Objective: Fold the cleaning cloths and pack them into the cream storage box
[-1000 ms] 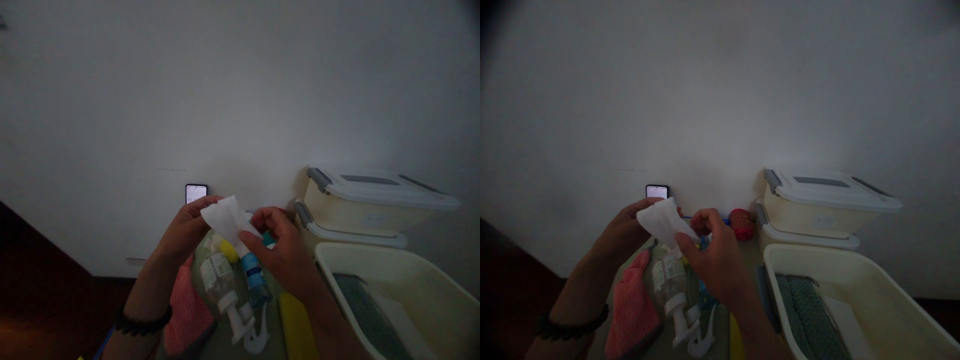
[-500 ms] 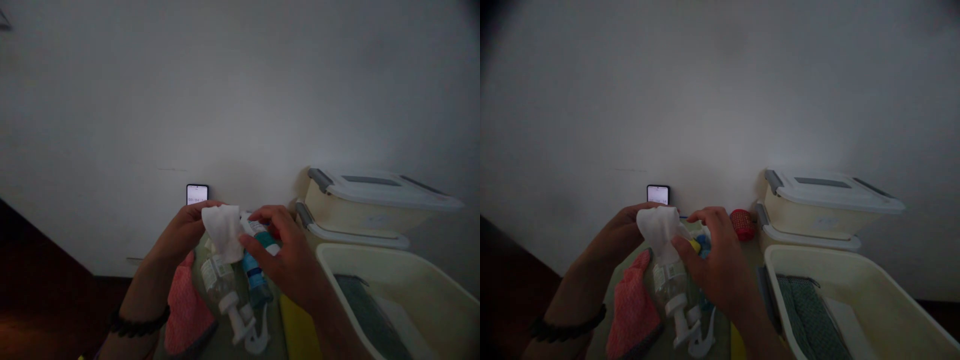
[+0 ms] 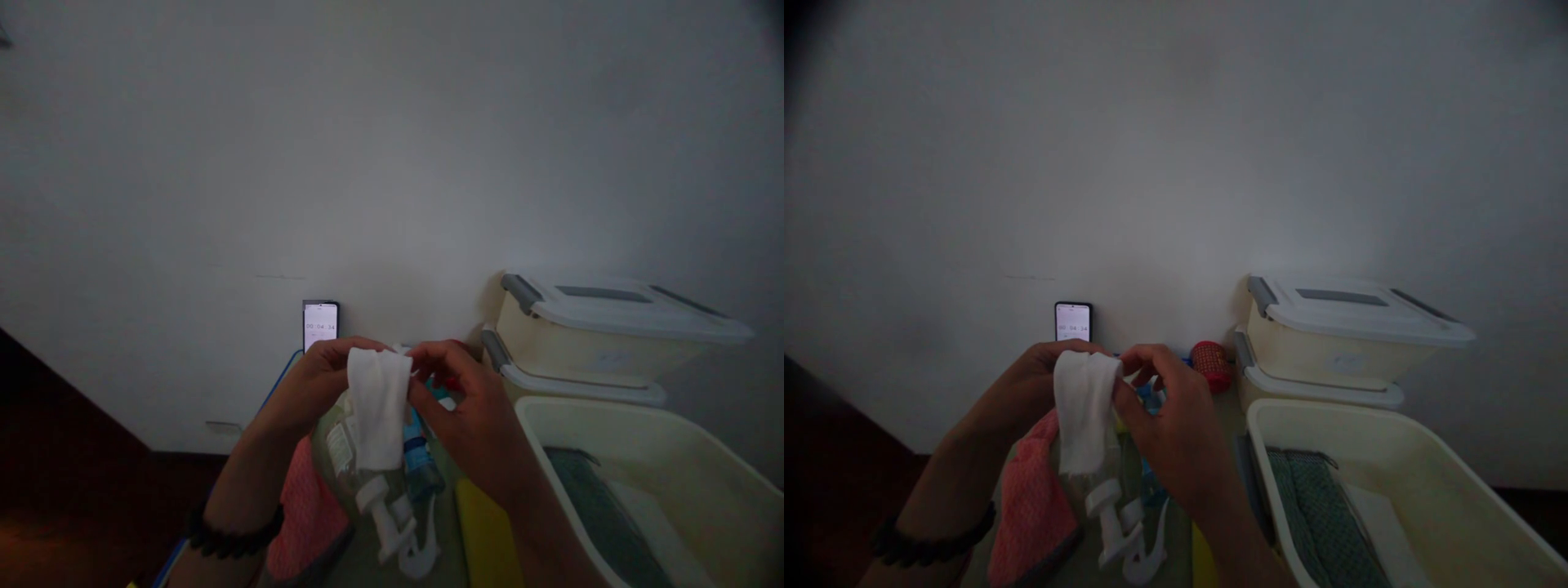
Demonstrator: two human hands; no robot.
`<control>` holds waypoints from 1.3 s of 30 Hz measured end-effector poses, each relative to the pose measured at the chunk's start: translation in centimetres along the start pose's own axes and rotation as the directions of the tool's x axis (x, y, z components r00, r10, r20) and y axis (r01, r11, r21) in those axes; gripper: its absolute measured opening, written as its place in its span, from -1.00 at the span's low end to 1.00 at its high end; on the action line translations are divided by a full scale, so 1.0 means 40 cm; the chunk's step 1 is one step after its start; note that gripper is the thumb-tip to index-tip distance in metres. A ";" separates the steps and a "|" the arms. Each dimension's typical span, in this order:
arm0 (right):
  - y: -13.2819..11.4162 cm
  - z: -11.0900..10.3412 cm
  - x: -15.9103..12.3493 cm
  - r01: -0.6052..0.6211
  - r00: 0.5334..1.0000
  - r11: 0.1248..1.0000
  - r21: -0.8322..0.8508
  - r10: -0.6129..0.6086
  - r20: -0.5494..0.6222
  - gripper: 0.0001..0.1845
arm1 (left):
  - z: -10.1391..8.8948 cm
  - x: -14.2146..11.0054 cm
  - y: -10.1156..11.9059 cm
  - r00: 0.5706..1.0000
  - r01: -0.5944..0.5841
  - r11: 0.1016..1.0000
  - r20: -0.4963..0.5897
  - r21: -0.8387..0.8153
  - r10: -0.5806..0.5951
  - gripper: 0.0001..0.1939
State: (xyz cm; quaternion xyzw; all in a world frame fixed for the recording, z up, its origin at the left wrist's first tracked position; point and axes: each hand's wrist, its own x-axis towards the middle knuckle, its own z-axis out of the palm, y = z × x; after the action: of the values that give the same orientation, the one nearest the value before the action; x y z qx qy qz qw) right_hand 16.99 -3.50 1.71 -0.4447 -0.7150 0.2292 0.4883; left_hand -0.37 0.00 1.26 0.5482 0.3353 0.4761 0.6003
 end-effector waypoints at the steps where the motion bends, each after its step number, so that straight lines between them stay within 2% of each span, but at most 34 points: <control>1: 0.001 0.000 0.000 -0.005 1.000 1.000 0.019 0.005 0.005 -0.85 | 0.002 0.000 -0.001 1.000 -0.009 1.000 0.005 -0.006 0.009 -0.86; 8: 0.011 0.003 0.001 -0.109 0.994 0.975 0.195 0.102 0.047 -0.86 | 0.005 0.000 -0.002 0.999 -0.018 0.999 -0.045 -0.041 0.016 -0.85; 11: 0.011 0.003 0.001 -0.110 0.994 0.964 0.244 0.107 0.023 -0.87 | 0.006 0.003 -0.001 0.997 -0.018 0.999 -0.073 -0.032 0.016 -0.84; 16: 0.014 0.003 0.000 -0.091 0.995 0.961 0.262 0.100 -0.021 -0.82 | -0.012 0.001 0.002 0.998 0.009 1.000 -0.060 -0.019 -0.010 -0.81; 19: 0.016 0.003 0.001 -0.097 0.995 0.963 0.252 0.102 -0.004 -0.76 | -0.027 -0.005 0.005 0.999 0.043 0.999 -0.006 -0.017 -0.043 -0.77; 22: 0.014 0.002 0.003 -0.111 0.994 0.958 0.263 0.111 0.012 -0.79 | -0.035 -0.010 0.007 0.995 0.067 0.997 0.081 -0.034 -0.064 -0.76; 24: 0.012 0.003 0.004 -0.127 0.992 0.949 0.289 0.126 0.024 -0.81 | -0.037 -0.011 0.008 0.993 0.074 0.996 0.096 -0.047 -0.070 -0.79; 26: 0.012 0.003 0.007 -0.148 0.989 0.937 0.316 0.150 0.016 -0.83 | -0.039 -0.009 0.008 0.991 0.095 0.991 0.103 -0.090 -0.085 -0.80; 30: 0.015 0.006 0.010 -0.185 0.975 0.911 0.369 0.216 -0.045 -0.89 | -0.040 -0.006 0.007 0.972 0.161 0.963 0.201 -0.214 -0.118 -0.73; 35: 0.017 0.011 0.009 -0.193 0.963 0.892 0.408 0.253 -0.098 -0.78 | -0.017 -0.013 0.011 0.995 0.066 0.997 0.079 -0.028 -0.064 -0.65; 39: 0.013 0.015 0.008 -0.220 0.958 0.880 0.422 0.276 -0.077 -0.74 | 0.001 -0.013 0.013 0.994 0.090 0.995 0.055 0.037 -0.092 -0.61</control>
State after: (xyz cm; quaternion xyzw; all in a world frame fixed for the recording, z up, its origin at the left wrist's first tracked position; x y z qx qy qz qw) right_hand 16.62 -2.92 1.23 -0.4351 -0.5537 0.4039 0.5840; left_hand -0.60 -0.52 1.70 0.5559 0.3510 0.4265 0.6212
